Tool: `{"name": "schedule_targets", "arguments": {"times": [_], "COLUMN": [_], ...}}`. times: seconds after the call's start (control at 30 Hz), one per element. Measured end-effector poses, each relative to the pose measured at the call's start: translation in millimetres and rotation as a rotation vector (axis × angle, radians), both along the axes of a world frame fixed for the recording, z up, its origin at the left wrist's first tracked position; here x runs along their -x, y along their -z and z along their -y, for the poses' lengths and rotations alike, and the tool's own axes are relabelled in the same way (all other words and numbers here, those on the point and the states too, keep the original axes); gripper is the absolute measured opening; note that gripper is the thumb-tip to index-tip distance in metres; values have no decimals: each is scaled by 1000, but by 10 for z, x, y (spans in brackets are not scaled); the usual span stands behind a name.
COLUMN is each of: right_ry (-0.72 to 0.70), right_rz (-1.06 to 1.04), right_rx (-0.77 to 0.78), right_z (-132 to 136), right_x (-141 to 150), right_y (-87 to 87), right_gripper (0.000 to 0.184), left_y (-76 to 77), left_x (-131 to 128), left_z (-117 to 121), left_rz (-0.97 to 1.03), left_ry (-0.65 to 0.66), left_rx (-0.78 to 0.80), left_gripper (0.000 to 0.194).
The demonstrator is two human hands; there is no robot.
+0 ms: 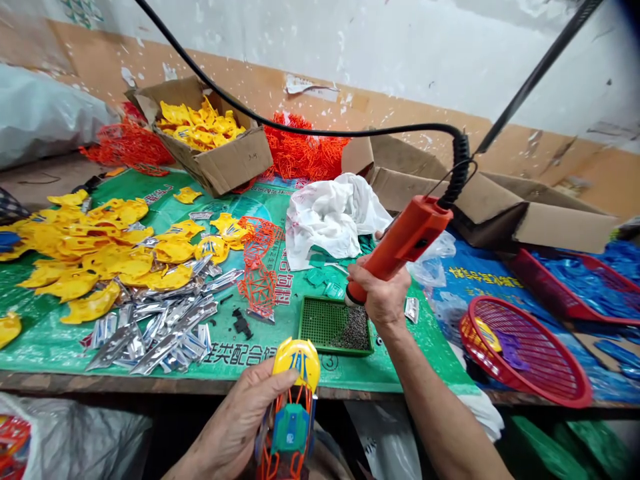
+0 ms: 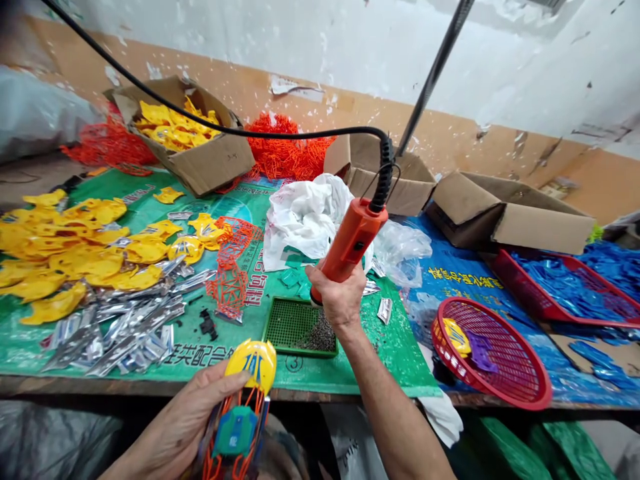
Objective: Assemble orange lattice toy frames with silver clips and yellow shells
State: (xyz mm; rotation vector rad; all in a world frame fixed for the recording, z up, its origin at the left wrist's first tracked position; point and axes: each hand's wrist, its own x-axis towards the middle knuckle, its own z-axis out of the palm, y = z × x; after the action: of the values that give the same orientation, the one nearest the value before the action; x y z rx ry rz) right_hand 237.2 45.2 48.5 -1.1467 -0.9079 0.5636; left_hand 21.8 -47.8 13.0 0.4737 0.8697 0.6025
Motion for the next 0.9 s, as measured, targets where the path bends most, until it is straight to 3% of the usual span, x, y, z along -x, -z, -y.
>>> {"name": "schedule_targets", "arguments": {"times": [0.27, 0.9], "right_ry": [0, -4], "right_rz": [33, 47], "right_rx": [6, 11], "right_z": [-14, 14], "right_x": [-37, 2], "right_y": [86, 64], "right_gripper": [34, 23], "left_y": [74, -30], "left_x": [-6, -66], "left_z": [-7, 102], "left_rz": [22, -31], "left_ry": [-5, -91], "left_rx": [8, 29], "left_gripper": [23, 31]}}
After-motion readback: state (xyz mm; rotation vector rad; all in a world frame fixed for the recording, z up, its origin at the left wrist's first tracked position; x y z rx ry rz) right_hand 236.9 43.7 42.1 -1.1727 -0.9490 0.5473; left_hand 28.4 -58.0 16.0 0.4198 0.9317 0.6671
